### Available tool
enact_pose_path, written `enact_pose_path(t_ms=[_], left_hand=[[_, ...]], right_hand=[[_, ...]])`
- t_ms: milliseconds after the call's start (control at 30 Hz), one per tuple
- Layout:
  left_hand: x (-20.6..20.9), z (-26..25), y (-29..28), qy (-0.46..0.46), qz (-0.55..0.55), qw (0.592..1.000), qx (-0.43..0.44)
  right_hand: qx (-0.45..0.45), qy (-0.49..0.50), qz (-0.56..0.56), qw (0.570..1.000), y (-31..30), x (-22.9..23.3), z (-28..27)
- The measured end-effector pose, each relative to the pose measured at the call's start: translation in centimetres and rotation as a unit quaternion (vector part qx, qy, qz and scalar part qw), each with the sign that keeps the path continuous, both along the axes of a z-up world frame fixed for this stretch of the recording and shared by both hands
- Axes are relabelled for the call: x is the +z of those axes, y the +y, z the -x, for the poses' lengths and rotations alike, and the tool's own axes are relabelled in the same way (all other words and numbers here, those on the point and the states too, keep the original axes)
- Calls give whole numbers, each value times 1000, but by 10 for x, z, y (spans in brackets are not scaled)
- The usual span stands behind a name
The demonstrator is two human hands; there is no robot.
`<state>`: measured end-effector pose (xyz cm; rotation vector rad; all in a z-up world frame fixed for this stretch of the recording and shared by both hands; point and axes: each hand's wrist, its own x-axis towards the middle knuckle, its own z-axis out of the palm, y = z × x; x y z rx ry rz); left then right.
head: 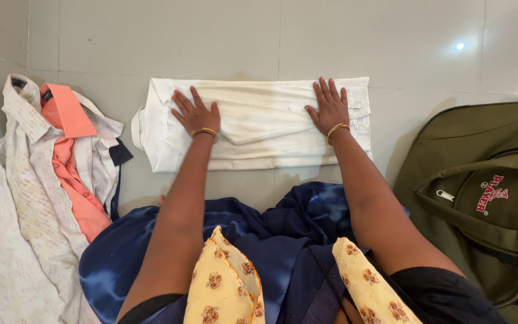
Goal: The person folds a white long-sleeved shirt on the floor. They smooth the fabric, fold the sleeves inward, fold the sides, and then fold the shirt in half to create a neat rectangular bundle.
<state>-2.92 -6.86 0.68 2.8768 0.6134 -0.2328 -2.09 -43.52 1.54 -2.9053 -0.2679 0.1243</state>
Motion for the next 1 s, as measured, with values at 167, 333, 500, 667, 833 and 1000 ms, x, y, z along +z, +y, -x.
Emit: enact_pose_path(t_ms=[167,333,500,667,833,1000], left_hand=[[-12,5,-87,-144,8,970,-196],[-4,31,-102,-74,13,963,-258],[4,34,-84,-45,15,959,-279],[3,31,-81,-53,8,958,-280],[3,32,-79,-57,19,959,-278],[-14,27,-79,-77,-3,958,-277]], right_hand=[[9,-8,4,1000,0,0,0],[7,-5,0,1000,-2,2,-2],[16,-12,-8,1000,-4,-2,-5],[-8,-4,-20,1000,-3,-13,-6],[22,-36,-30,999,45,-21,-16],[134,-22,-71,988,135,-32,6]])
